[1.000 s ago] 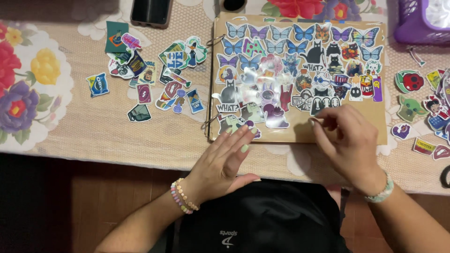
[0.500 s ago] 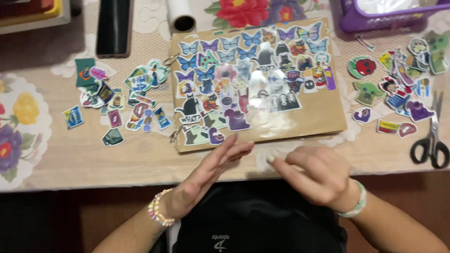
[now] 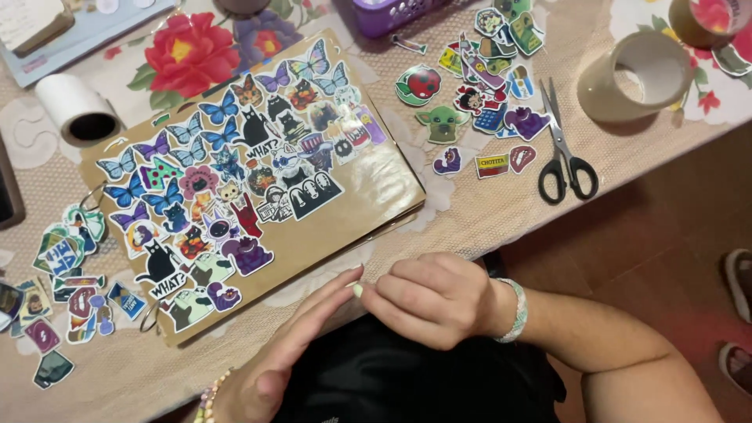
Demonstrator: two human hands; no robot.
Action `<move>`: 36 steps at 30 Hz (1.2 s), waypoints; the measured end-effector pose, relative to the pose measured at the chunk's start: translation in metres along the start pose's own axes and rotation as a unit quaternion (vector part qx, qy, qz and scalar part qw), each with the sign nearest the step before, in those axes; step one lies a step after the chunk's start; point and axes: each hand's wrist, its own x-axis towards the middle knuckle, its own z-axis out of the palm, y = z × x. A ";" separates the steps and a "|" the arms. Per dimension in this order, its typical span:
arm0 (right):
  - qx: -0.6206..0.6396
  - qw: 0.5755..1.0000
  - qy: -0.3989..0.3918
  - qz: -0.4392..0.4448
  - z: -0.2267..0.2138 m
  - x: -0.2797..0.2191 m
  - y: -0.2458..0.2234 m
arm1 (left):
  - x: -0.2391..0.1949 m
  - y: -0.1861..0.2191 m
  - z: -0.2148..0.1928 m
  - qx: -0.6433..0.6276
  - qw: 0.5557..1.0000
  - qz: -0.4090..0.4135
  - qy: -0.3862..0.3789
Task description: Peeling the backing off various stickers and applying them to a board.
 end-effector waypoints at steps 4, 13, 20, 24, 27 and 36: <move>0.083 0.991 -0.026 0.105 0.000 -0.036 0.016 | 0.013 -0.014 0.009 -0.120 0.989 -0.025 0.080; 0.027 0.843 -0.255 0.473 -0.005 -0.052 0.100 | 0.003 -0.037 0.007 -0.189 0.924 -0.065 0.326; 0.085 0.830 -0.248 0.492 -0.006 -0.047 0.100 | -0.017 -0.053 0.021 -0.154 0.952 -0.106 0.243; 0.091 0.831 -0.159 0.526 -0.009 -0.051 0.086 | -0.014 -0.047 0.028 -0.024 0.964 -0.090 0.251; 0.141 0.907 -0.057 0.393 -0.005 -0.030 0.044 | -0.003 -0.030 0.025 0.144 0.947 0.054 0.283; 0.336 0.940 0.026 0.050 0.043 0.024 -0.018 | -0.037 0.000 0.004 0.374 0.834 0.184 0.360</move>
